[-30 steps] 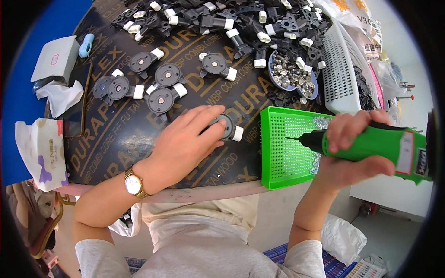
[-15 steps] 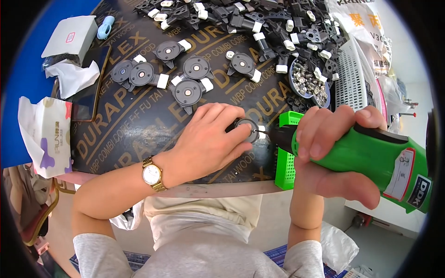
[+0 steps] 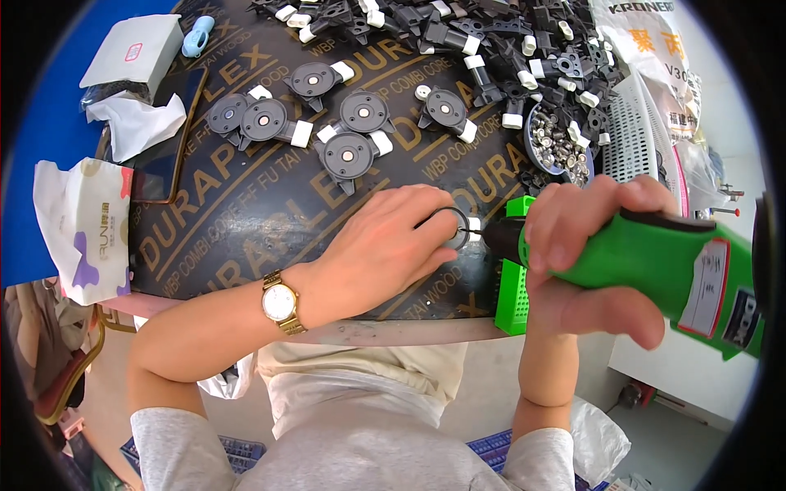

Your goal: The person fastens screws into circular mechanical components using an electric screwdriver at a factory workbench.

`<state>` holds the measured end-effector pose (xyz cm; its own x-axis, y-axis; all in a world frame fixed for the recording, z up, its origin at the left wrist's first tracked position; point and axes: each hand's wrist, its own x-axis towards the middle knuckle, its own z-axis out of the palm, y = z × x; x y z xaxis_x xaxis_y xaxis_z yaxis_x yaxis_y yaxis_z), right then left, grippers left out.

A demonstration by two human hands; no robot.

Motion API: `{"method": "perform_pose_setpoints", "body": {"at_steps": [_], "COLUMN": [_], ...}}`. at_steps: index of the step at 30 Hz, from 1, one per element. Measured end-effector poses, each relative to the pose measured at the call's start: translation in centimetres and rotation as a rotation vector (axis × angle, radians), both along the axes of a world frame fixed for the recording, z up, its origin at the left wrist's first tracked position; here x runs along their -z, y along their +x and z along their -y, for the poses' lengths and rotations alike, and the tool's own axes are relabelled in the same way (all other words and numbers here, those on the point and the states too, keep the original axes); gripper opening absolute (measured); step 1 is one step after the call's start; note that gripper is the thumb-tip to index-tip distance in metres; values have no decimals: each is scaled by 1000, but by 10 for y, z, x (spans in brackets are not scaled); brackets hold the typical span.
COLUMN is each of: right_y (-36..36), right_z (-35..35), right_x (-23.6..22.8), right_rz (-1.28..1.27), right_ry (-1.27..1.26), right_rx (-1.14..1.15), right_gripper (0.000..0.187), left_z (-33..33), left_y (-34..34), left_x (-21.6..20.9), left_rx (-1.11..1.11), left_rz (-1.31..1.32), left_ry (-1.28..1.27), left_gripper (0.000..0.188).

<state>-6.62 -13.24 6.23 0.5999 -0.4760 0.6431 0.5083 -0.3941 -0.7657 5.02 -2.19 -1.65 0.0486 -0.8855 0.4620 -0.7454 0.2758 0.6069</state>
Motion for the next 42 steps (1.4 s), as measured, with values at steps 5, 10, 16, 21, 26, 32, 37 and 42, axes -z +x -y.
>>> {"method": "perform_pose_setpoints", "body": {"at_steps": [5, 10, 16, 21, 26, 32, 37, 42], "right_y": [15, 25, 31, 24, -18, -82, -84, -85], "right_z": [-7, -13, -18, -23, -8, 31, 38, 40], "right_x": [-6, -6, -2, -9, -29, -19, -3, 3], "right_rz": [-192, -135, -111, -160, 97, 95, 64, 84], "right_ry": [-54, -41, -74, 47, 147, 39, 31, 17], "right_rx": [182, 252, 428, 361, 34, 249, 294, 306], "right_gripper": [50, 33, 29, 35, 54, 48, 49, 52], "left_z": [-2, 0, -1, -7, -42, -181, -285, -306], "left_y": [1, 1, 1, -8, 1, 47, 42, 41], "left_x": [0, -2, -2, -7, -35, -68, 9, 90], "left_rx": [-23, -6, -51, -106, -30, -91, -856, -862], "left_rz": [-109, -80, -68, 12, 170, -207, -83, 98], "left_ry": [45, 53, 29, 75, 153, 794, 855, 823], "left_gripper": [39, 42, 40, 40, 42, 30, 24, 52]}}
